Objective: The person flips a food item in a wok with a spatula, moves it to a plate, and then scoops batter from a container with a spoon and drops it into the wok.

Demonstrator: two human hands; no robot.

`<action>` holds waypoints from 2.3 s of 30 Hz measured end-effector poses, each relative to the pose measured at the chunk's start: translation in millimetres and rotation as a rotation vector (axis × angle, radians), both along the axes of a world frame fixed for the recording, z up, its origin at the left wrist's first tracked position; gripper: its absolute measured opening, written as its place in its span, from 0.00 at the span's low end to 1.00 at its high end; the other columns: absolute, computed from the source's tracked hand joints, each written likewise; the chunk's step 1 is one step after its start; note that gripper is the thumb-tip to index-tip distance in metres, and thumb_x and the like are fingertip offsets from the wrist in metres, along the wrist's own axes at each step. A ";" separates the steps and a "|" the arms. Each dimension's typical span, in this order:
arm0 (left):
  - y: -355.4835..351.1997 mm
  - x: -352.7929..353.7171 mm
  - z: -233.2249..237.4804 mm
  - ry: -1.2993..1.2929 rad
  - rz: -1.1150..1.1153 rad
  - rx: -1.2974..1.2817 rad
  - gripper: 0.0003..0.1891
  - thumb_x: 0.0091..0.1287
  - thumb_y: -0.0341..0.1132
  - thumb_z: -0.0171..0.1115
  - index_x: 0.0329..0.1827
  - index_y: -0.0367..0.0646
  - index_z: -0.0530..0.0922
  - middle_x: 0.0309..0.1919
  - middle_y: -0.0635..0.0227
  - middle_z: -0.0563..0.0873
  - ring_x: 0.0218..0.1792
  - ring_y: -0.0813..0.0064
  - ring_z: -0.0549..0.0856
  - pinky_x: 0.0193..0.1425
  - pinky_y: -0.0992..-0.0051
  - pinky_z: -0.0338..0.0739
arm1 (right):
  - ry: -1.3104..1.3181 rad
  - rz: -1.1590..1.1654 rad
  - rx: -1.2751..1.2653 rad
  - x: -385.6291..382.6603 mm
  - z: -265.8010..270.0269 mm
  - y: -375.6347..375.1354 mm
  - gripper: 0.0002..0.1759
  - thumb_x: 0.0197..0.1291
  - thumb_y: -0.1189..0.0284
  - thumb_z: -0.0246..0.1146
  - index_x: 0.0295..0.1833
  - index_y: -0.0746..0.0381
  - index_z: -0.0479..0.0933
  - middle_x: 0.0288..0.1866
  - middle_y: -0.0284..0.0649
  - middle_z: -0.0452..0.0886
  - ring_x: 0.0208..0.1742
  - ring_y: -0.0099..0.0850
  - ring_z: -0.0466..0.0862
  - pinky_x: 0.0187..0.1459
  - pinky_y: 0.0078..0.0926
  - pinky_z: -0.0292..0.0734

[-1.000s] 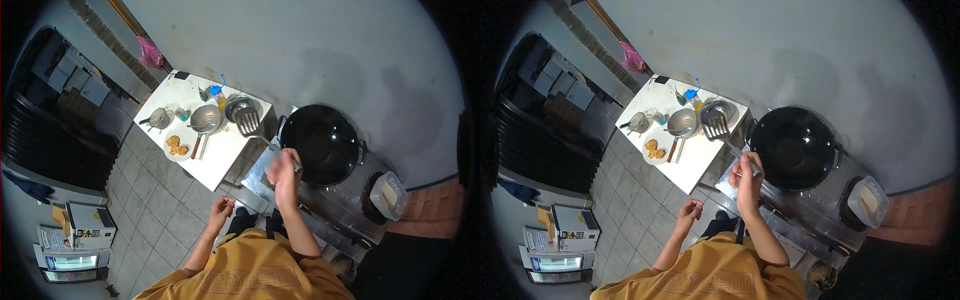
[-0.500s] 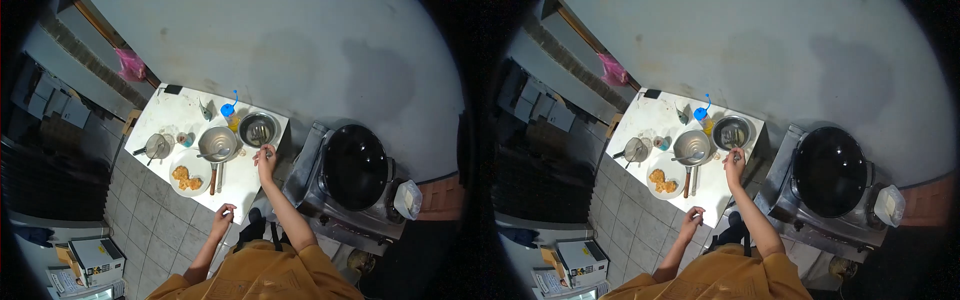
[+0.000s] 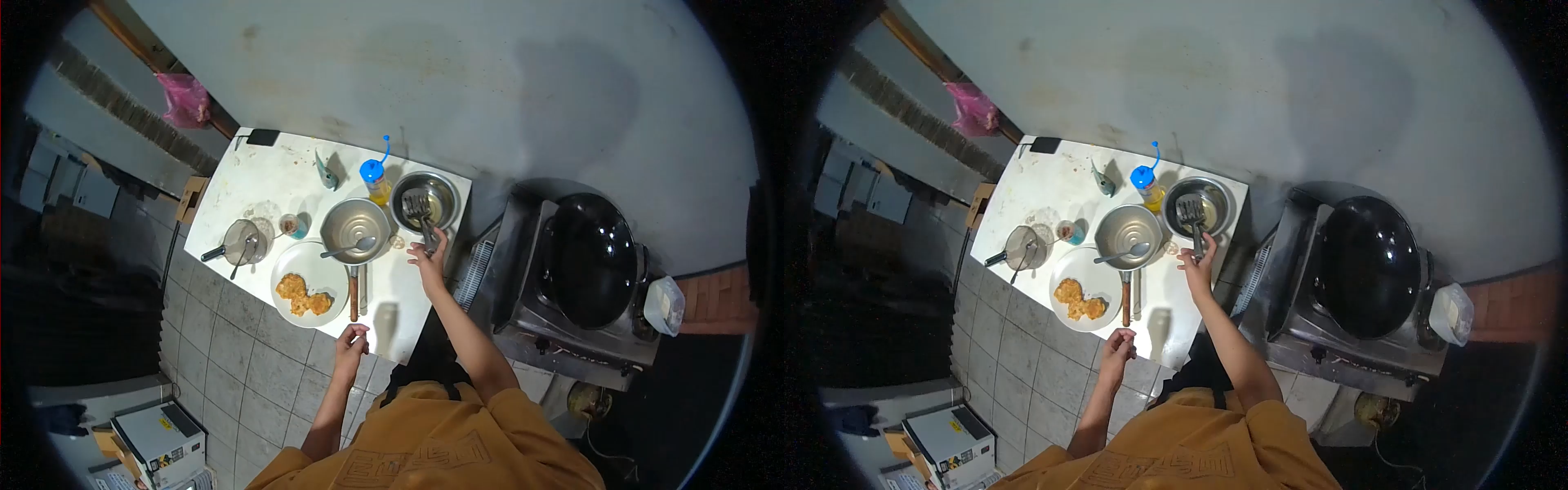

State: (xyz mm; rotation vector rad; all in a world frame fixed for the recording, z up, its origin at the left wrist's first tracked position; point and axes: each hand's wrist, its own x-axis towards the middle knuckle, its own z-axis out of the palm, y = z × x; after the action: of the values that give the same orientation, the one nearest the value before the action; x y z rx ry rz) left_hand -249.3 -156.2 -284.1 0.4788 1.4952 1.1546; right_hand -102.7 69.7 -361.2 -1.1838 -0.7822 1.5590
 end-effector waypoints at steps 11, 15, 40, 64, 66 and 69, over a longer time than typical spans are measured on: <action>32.4 37.7 1.9 -0.018 -0.272 0.002 0.09 0.68 0.23 0.49 0.47 0.41 0.76 0.32 0.77 0.71 0.27 0.86 0.69 0.32 0.82 0.67 | -0.094 0.143 -0.099 45.6 16.6 -72.4 0.38 0.61 0.79 0.61 0.72 0.49 0.51 0.40 0.42 0.77 0.34 0.26 0.83 0.31 0.25 0.81; 36.7 67.4 8.9 -0.040 -0.428 -0.008 0.10 0.67 0.23 0.48 0.47 0.40 0.76 0.31 0.77 0.70 0.27 0.86 0.69 0.31 0.82 0.67 | -0.330 0.680 0.168 115.7 66.7 -143.0 0.10 0.71 0.71 0.55 0.55 0.59 0.71 0.39 0.33 0.76 0.30 0.20 0.76 0.32 0.21 0.72; 171.1 698.3 127.0 0.188 -1.013 0.137 0.45 0.69 0.62 0.57 0.77 0.40 0.50 0.56 0.46 0.74 0.34 0.66 0.87 0.28 0.76 0.81 | -1.660 -0.076 0.178 827.0 211.8 -129.6 0.08 0.57 0.71 0.67 0.42 0.59 0.86 0.55 0.52 0.73 0.58 0.52 0.72 0.61 0.45 0.69; 162.8 744.4 77.2 -0.091 -0.691 0.149 0.34 0.64 0.25 0.40 0.74 0.47 0.43 0.60 0.42 0.69 0.47 0.49 0.84 0.36 0.59 0.90 | -1.187 -0.156 0.512 820.7 229.8 -141.3 0.08 0.66 0.72 0.60 0.46 0.64 0.72 0.52 0.48 0.78 0.48 0.43 0.81 0.48 0.41 0.73; 154.2 739.1 85.4 -0.116 -0.687 0.152 0.34 0.64 0.26 0.40 0.74 0.48 0.42 0.60 0.42 0.70 0.47 0.48 0.84 0.35 0.58 0.90 | -1.056 -0.186 0.496 812.0 234.3 -143.7 0.08 0.67 0.72 0.59 0.47 0.64 0.72 0.45 0.48 0.79 0.41 0.43 0.82 0.43 0.39 0.75; 141.9 730.1 101.2 -0.164 -0.706 0.172 0.31 0.70 0.32 0.41 0.74 0.49 0.40 0.62 0.42 0.69 0.49 0.46 0.84 0.38 0.56 0.90 | -0.940 -0.223 0.495 803.5 236.4 -145.2 0.07 0.70 0.71 0.57 0.48 0.64 0.72 0.35 0.48 0.80 0.35 0.43 0.83 0.38 0.35 0.76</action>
State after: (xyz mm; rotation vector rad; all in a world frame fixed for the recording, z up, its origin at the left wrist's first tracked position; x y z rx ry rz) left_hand 480.8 -14.3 -183.0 0.9186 0.9592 0.7331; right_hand 700.8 -75.5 -124.9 -1.5335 -1.4674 0.5012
